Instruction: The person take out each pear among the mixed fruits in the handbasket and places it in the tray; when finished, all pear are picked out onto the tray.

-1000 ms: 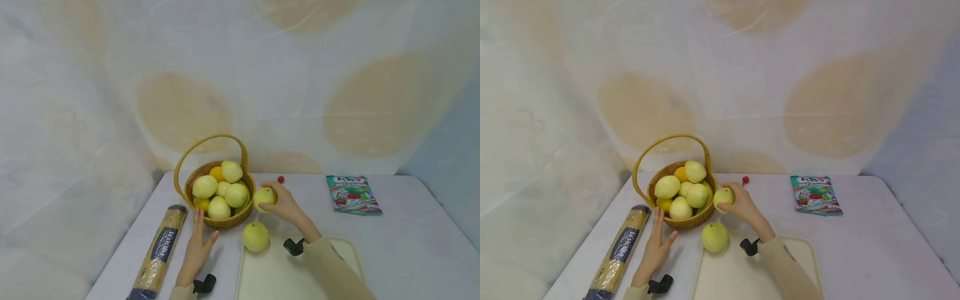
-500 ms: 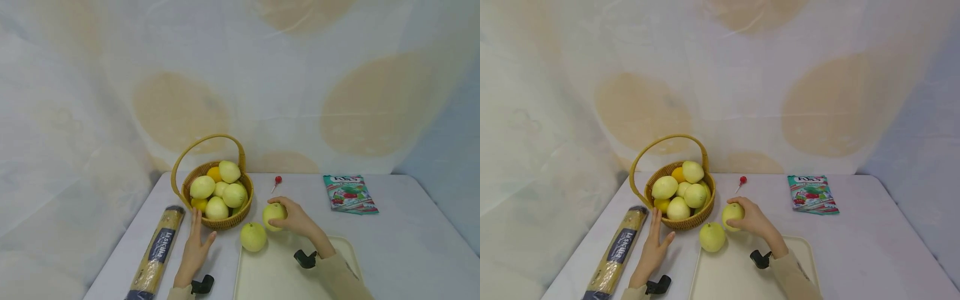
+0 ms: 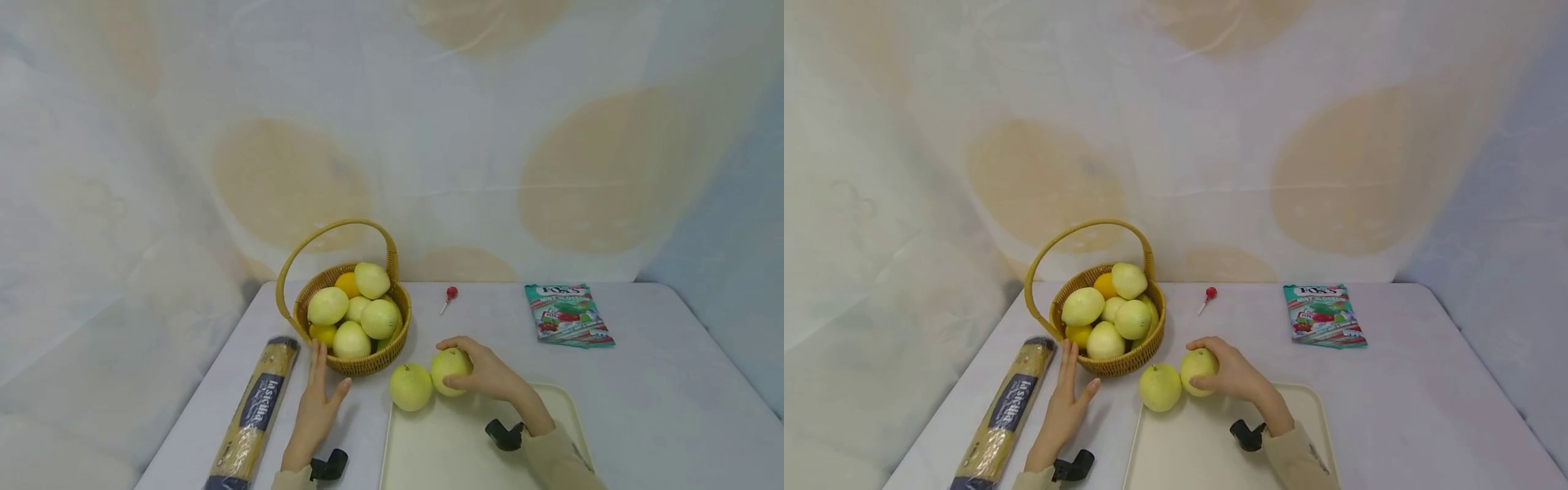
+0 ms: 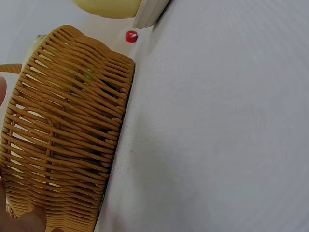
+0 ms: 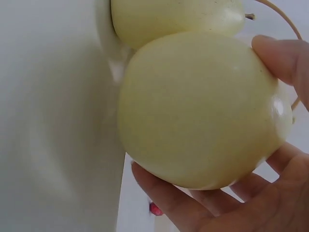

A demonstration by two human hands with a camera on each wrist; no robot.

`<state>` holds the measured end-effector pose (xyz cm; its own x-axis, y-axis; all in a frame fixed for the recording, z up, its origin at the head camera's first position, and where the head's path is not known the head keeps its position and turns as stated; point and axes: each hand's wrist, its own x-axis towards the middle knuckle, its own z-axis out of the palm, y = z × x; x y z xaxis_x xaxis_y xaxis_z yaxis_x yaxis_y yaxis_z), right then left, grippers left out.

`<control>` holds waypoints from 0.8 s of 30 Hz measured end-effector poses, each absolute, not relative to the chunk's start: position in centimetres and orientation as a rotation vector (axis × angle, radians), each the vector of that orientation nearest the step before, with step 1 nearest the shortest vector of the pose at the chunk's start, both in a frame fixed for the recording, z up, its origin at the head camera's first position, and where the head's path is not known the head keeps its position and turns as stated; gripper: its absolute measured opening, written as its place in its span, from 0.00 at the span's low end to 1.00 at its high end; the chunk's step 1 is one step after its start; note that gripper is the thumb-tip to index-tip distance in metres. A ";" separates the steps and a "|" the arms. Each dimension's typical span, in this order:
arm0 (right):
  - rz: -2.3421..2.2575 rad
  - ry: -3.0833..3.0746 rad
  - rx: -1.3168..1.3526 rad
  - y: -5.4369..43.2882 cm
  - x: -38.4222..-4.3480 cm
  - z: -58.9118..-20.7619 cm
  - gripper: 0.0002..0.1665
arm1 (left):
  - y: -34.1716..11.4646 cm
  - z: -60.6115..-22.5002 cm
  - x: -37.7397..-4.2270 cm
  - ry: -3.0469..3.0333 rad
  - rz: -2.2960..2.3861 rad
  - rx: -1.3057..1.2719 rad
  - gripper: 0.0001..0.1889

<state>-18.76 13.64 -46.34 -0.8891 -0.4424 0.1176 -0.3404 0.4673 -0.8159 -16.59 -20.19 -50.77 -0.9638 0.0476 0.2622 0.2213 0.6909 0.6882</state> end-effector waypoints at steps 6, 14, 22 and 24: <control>-1.408 2.518 -0.757 14.1 -18.2 -46.6 0.34 | -20.2 -50.8 -16.6 -2.682 -1.124 -0.222 0.43; -1.395 2.443 -0.813 14.3 -17.9 -47.1 0.33 | -20.4 -50.8 -16.7 -2.670 -1.116 -0.237 0.43; -1.460 2.429 -0.854 13.7 -18.6 -46.4 0.39 | -20.3 -51.0 -16.7 -2.664 -1.137 -0.229 0.43; -1.487 2.433 -0.872 13.5 -19.0 -46.1 0.39 | -20.3 -51.0 -16.7 -2.667 -1.132 -0.226 0.43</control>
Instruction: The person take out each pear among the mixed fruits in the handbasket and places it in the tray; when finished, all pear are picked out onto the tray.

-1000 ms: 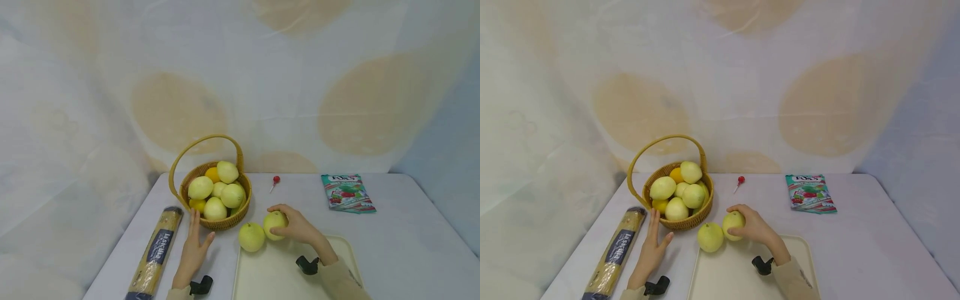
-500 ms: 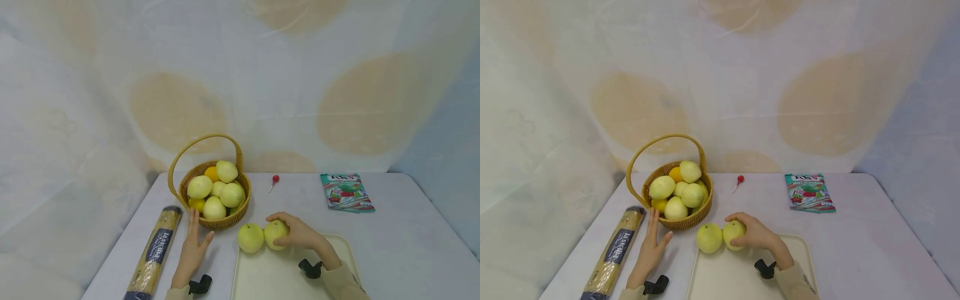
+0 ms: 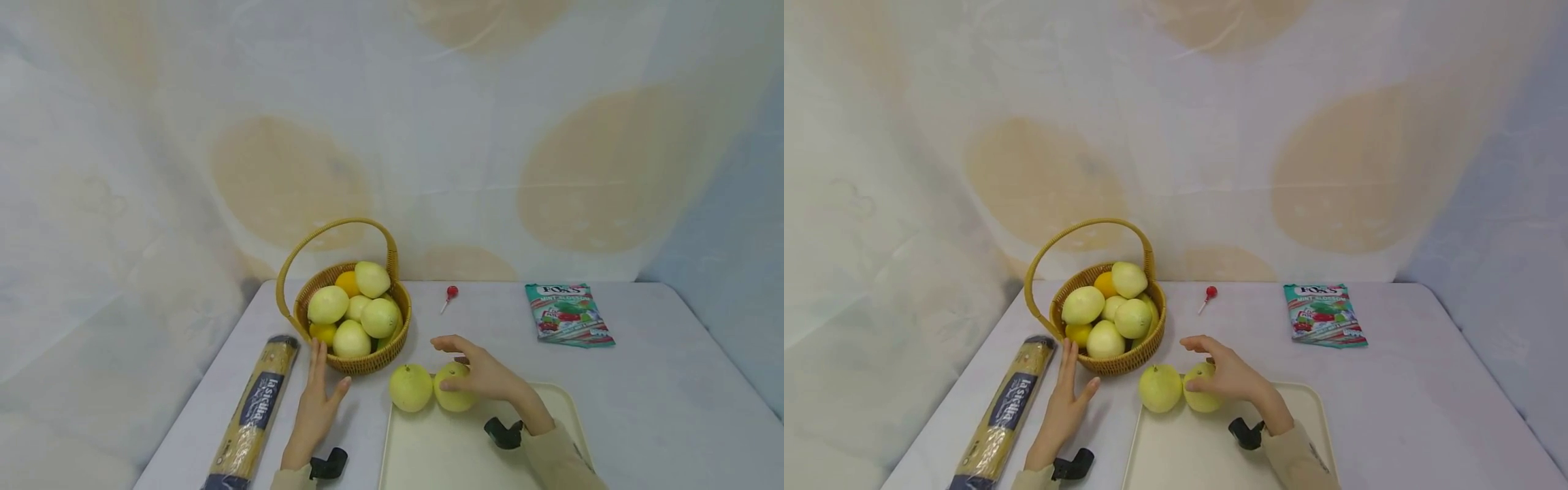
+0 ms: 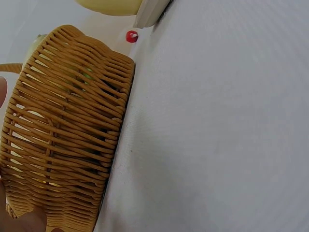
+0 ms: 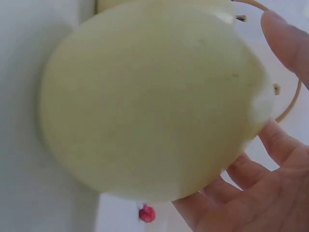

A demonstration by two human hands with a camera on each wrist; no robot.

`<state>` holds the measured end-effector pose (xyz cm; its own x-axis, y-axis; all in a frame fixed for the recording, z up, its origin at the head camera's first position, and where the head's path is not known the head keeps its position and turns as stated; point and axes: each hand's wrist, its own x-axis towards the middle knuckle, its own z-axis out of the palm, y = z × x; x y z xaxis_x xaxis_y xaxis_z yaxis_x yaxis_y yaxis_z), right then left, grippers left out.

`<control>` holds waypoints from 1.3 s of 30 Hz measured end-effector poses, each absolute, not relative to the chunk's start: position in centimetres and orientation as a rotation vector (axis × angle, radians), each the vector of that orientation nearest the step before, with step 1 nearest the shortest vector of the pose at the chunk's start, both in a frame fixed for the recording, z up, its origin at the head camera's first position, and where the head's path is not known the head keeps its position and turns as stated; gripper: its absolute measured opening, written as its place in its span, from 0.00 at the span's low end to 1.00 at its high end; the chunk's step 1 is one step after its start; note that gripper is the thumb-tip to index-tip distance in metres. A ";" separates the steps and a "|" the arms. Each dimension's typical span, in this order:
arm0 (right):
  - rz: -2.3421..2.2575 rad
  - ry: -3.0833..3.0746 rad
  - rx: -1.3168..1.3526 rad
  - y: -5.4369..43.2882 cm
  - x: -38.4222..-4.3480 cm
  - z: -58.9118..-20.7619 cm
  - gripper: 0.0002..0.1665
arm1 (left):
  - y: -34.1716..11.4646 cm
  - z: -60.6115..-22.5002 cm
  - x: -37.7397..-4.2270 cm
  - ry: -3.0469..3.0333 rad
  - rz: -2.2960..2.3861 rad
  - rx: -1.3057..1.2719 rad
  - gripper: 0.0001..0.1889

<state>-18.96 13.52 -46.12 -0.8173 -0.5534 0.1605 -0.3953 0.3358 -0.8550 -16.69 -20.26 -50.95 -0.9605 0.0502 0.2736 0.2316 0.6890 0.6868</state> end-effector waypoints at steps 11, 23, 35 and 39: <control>-1.490 2.520 -0.891 11.3 -21.0 -42.3 0.37 | -20.4 -50.6 -16.6 -2.676 -1.137 -0.218 0.43; -1.454 2.562 -0.911 7.6 -24.0 -39.0 0.30 | -20.2 -51.0 -16.7 -2.657 -1.127 -0.228 0.43; -1.393 2.586 -0.945 4.5 -25.7 -39.2 0.31 | -20.2 -51.1 -16.7 -2.659 -1.123 -0.220 0.43; -1.387 2.584 -0.906 3.7 -26.2 -39.6 0.34 | -20.1 -51.0 -16.7 -2.656 -1.125 -0.222 0.43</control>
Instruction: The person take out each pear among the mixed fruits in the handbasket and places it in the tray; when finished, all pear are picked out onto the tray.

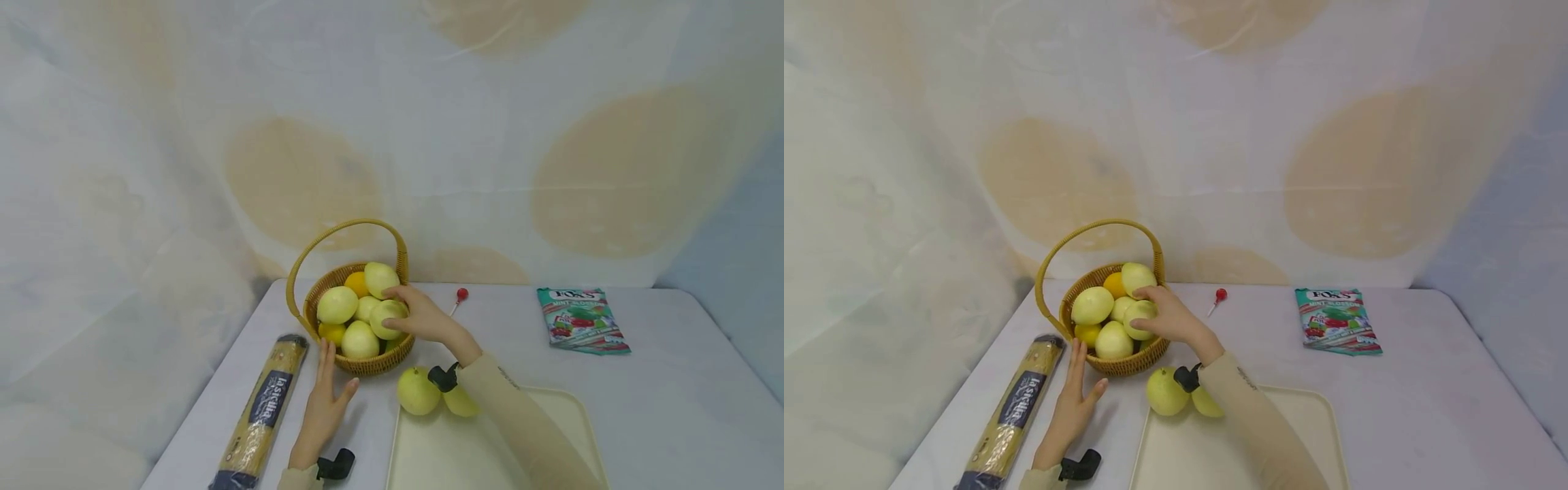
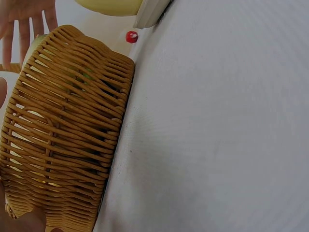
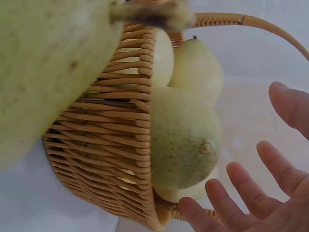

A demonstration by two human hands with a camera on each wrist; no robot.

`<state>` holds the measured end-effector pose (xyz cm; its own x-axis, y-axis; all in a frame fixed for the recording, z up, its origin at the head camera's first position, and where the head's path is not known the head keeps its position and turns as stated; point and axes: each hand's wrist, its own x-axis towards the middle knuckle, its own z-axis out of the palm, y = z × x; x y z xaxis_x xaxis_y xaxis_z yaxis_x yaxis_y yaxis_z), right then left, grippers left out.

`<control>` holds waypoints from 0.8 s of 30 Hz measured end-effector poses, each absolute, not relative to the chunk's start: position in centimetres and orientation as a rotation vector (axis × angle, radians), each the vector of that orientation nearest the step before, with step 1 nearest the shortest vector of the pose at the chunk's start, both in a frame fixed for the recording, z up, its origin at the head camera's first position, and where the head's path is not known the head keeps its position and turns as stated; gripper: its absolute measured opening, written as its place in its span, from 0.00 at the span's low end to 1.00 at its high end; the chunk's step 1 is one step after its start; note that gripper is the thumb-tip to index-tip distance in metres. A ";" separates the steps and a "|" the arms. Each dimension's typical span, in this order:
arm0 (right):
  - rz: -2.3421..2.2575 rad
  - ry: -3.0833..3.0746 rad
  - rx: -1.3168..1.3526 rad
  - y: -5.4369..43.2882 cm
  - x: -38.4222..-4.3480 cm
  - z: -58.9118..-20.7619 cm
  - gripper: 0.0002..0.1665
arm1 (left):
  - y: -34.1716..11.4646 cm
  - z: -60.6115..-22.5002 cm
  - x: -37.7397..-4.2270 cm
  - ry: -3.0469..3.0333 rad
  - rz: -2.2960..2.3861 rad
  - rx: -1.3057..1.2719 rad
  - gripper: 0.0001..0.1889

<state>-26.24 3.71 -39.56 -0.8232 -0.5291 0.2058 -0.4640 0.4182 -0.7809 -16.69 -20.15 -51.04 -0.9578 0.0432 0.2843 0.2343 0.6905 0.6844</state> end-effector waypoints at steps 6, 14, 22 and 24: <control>-1.379 2.573 -0.845 2.6 -26.9 -40.0 0.36 | -20.1 -51.1 -16.8 -2.666 -1.114 -0.212 0.43; -1.258 2.595 -0.828 1.5 -27.7 -40.8 0.29 | -20.0 -51.0 -16.7 -2.659 -1.113 -0.216 0.43; -1.228 2.605 -0.840 1.6 -27.7 -41.4 0.31 | -20.0 -50.9 -16.7 -2.666 -1.112 -0.216 0.43; -1.240 2.614 -0.839 1.6 -27.6 -41.6 0.31 | -20.0 -50.9 -16.7 -2.669 -1.112 -0.212 0.43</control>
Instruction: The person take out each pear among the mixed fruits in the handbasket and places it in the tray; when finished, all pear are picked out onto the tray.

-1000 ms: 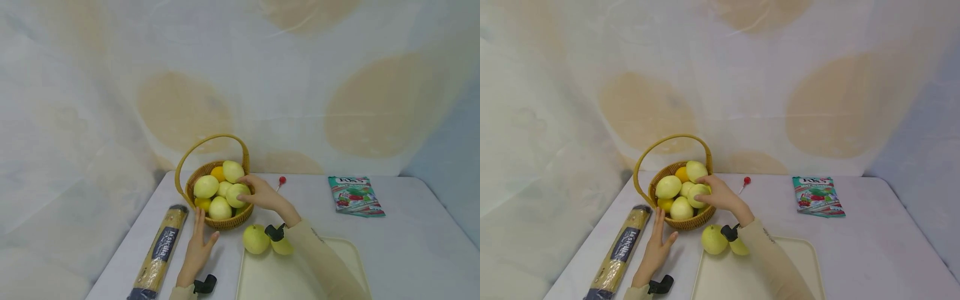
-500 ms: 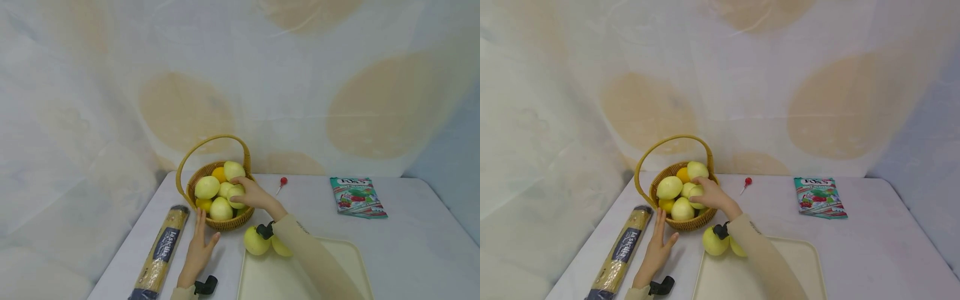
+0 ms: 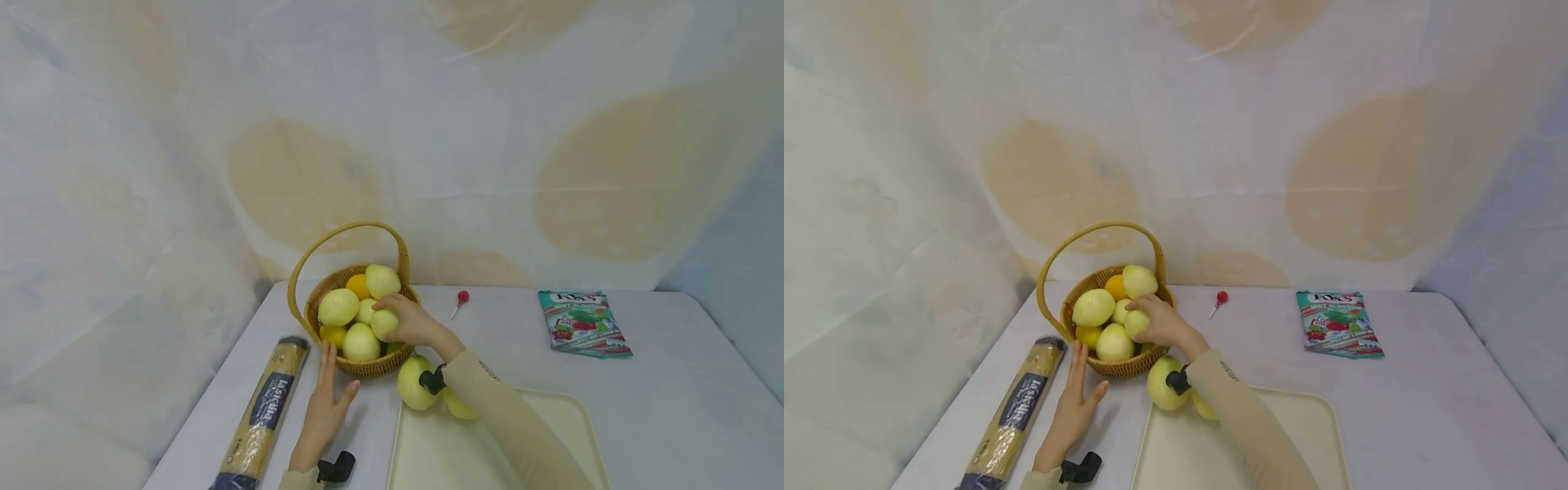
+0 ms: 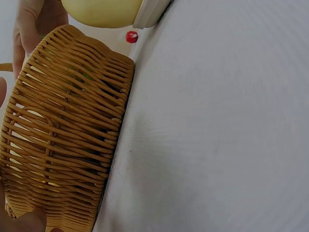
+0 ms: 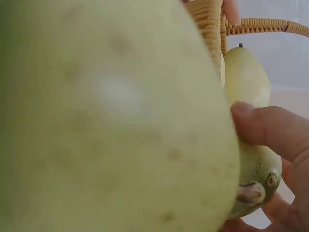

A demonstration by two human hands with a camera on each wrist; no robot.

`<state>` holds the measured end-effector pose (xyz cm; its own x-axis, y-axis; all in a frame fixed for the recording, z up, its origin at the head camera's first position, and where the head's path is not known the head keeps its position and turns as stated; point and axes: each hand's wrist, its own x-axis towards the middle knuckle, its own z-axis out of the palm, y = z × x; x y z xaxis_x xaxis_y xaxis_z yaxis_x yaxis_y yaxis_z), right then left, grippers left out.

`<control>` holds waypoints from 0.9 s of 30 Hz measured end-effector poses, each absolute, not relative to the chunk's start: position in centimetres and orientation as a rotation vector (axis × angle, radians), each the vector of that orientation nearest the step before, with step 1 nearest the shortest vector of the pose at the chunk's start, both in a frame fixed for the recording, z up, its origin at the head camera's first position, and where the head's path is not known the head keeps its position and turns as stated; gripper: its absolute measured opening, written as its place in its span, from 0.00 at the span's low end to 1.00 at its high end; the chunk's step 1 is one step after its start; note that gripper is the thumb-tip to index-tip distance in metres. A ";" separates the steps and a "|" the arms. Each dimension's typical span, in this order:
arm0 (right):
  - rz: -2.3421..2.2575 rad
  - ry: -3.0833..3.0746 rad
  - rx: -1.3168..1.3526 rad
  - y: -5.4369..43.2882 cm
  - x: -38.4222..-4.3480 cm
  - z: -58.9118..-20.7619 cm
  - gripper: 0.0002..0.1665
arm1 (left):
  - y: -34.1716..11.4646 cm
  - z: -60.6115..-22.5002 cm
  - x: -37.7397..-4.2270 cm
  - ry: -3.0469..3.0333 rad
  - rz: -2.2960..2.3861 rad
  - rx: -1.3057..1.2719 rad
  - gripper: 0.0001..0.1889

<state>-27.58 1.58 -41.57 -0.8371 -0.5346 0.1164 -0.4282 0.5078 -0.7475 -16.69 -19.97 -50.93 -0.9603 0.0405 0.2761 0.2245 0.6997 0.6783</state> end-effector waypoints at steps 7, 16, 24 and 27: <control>-1.273 2.632 -0.861 1.7 -27.3 -42.0 0.31 | -19.9 -51.3 -16.6 -2.669 -1.121 -0.212 0.43; -1.307 2.606 -0.874 2.2 -26.6 -41.5 0.33 | -19.9 -51.0 -16.8 -2.655 -1.111 -0.223 0.43; -1.346 2.603 -0.919 3.9 -25.8 -40.7 0.35 | -19.9 -50.8 -16.6 -2.664 -1.123 -0.212 0.43; -1.386 2.585 -0.937 5.0 -25.7 -40.5 0.35 | -19.9 -50.7 -16.6 -2.664 -1.117 -0.211 0.43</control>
